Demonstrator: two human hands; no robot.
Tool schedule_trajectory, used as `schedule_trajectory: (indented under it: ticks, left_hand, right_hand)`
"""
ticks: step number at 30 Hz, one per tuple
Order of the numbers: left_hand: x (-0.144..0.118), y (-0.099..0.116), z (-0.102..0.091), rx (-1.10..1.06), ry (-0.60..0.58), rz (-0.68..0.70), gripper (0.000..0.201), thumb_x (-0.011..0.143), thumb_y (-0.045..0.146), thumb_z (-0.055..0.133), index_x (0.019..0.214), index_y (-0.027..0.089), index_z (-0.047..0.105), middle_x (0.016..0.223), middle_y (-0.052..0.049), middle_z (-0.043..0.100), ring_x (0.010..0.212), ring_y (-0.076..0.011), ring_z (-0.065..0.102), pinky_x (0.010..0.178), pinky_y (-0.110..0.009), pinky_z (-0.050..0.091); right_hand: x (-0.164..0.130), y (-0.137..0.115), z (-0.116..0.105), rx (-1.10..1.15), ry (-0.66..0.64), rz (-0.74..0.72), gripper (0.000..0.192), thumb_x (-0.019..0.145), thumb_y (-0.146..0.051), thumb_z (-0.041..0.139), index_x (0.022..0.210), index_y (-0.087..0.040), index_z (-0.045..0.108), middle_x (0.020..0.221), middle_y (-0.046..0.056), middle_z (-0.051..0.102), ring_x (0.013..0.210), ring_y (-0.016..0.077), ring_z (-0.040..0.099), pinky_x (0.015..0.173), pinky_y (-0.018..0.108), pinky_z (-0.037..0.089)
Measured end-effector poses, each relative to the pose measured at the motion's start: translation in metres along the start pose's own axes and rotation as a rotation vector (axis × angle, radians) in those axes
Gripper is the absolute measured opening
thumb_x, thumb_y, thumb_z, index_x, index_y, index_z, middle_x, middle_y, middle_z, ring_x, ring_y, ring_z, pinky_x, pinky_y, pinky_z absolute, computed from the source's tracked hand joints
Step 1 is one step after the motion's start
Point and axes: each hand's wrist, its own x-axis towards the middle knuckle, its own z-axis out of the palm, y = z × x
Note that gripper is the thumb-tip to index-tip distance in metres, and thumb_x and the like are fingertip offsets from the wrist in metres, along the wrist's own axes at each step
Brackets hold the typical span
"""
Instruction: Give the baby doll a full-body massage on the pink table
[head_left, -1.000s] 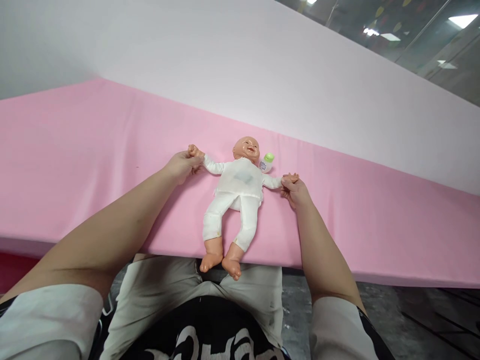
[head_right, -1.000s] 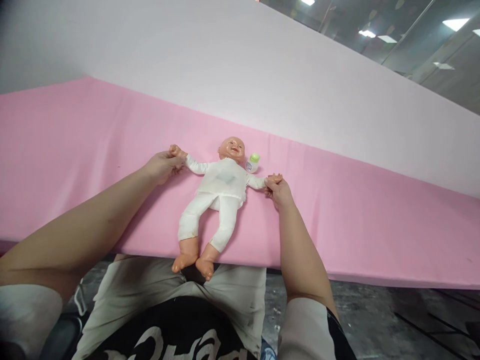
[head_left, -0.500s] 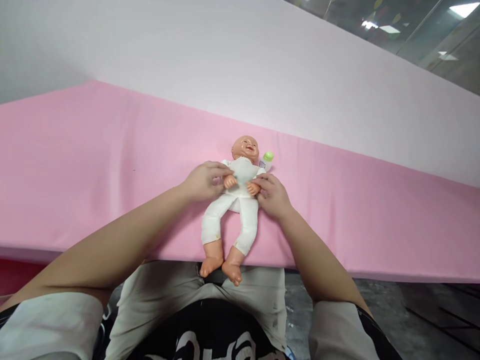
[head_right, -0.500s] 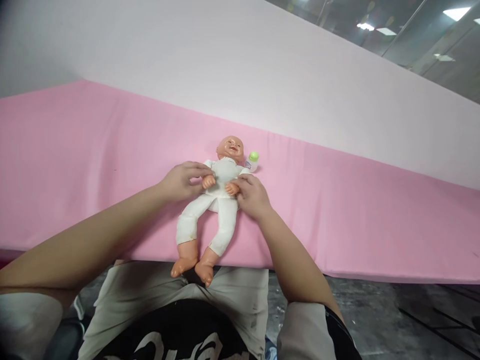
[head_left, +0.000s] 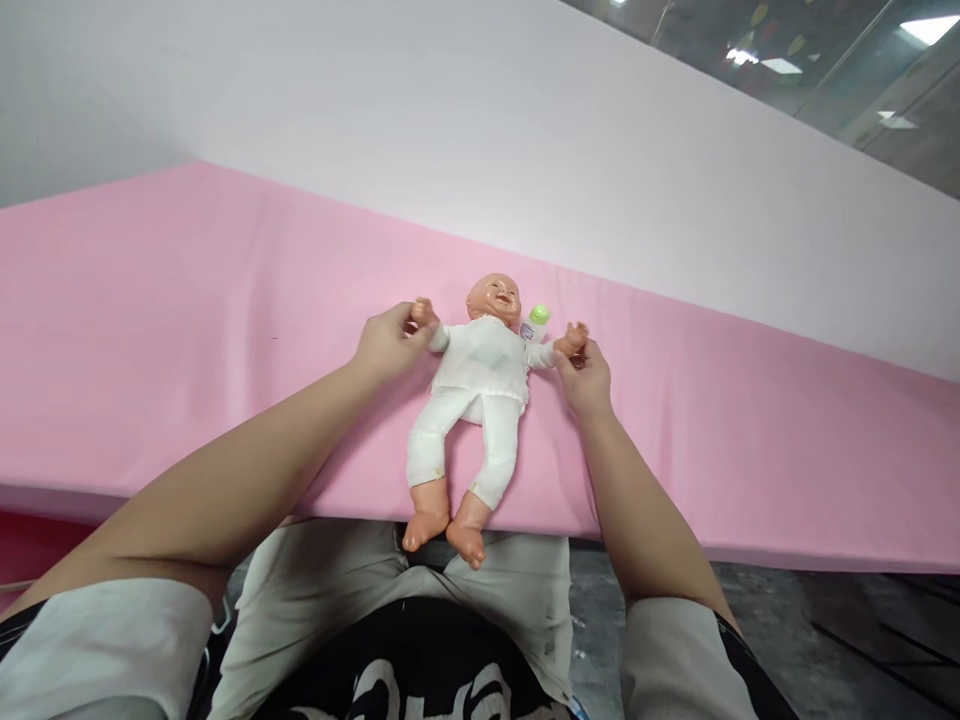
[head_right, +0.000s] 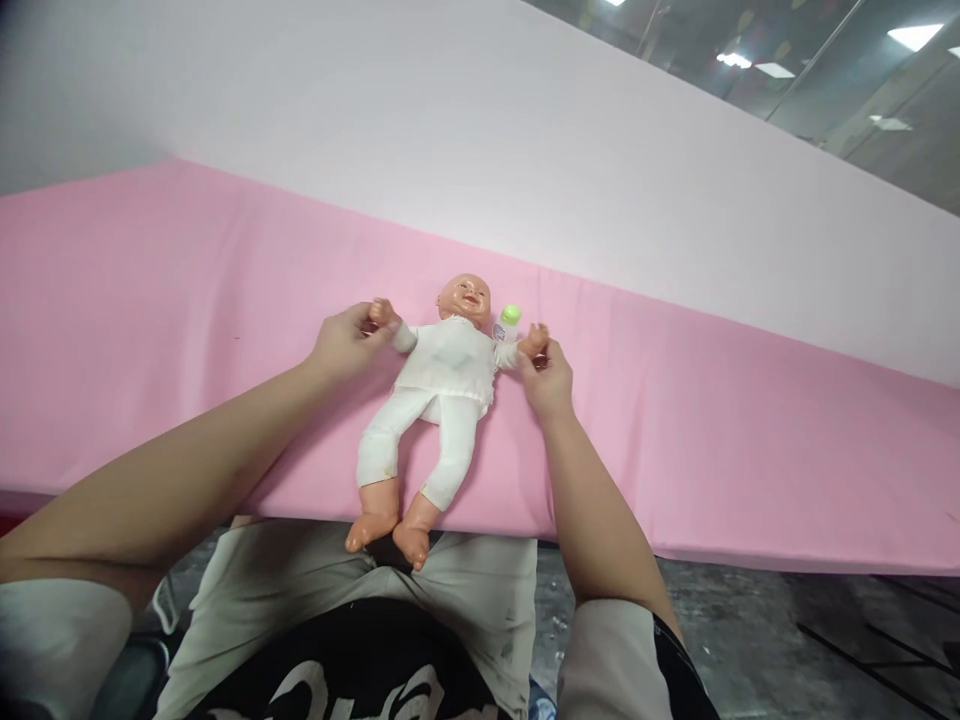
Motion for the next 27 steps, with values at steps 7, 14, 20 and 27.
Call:
schedule_trajectory:
  ticks: [7,14,20,27]
  left_hand:
    - [0.027,-0.028,-0.015,-0.203,0.103,-0.496,0.021,0.081,0.038,0.077,0.077,0.02,0.066,0.063,-0.008,0.067,0.059,-0.0244,0.062,0.062,-0.035,0.05]
    - [0.023,-0.024,-0.01,-0.362,0.093,-0.334,0.024,0.081,0.04,0.077,0.083,0.02,0.063,0.076,-0.005,0.067,0.067,-0.0198,0.064,0.064,-0.031,0.053]
    - [-0.004,0.008,-0.002,-0.176,-0.123,0.052,0.033,0.08,0.047,0.078,0.102,0.022,0.076,0.104,-0.006,0.076,0.095,-0.0237,0.069,0.085,-0.031,0.055]
    - [-0.017,0.018,0.007,0.24,-0.369,0.456,0.046,0.083,0.04,0.071,0.127,0.03,0.08,0.129,-0.007,0.074,0.112,-0.0312,0.069,0.105,-0.045,0.051]
  right_hand:
    - [0.025,0.041,-0.023,0.0,0.069,0.456,0.065,0.079,-0.035,0.084,0.133,-0.021,0.052,0.095,0.006,0.074,0.065,0.0185,0.073,0.048,0.027,0.06]
    - [0.019,0.033,-0.016,0.066,0.061,0.335,0.074,0.083,-0.037,0.081,0.144,-0.029,0.041,0.119,0.008,0.073,0.078,0.0173,0.076,0.062,0.03,0.067]
    - [-0.007,-0.012,0.001,-0.06,-0.043,-0.089,0.051,0.078,-0.029,0.084,0.125,-0.029,0.063,0.125,0.007,0.074,0.1,0.0223,0.073,0.086,0.036,0.063]
    - [-0.024,-0.028,0.025,-0.48,-0.453,-0.603,0.039,0.082,-0.008,0.061,0.115,-0.023,0.075,0.126,0.009,0.075,0.119,0.0305,0.066,0.112,0.052,0.052]
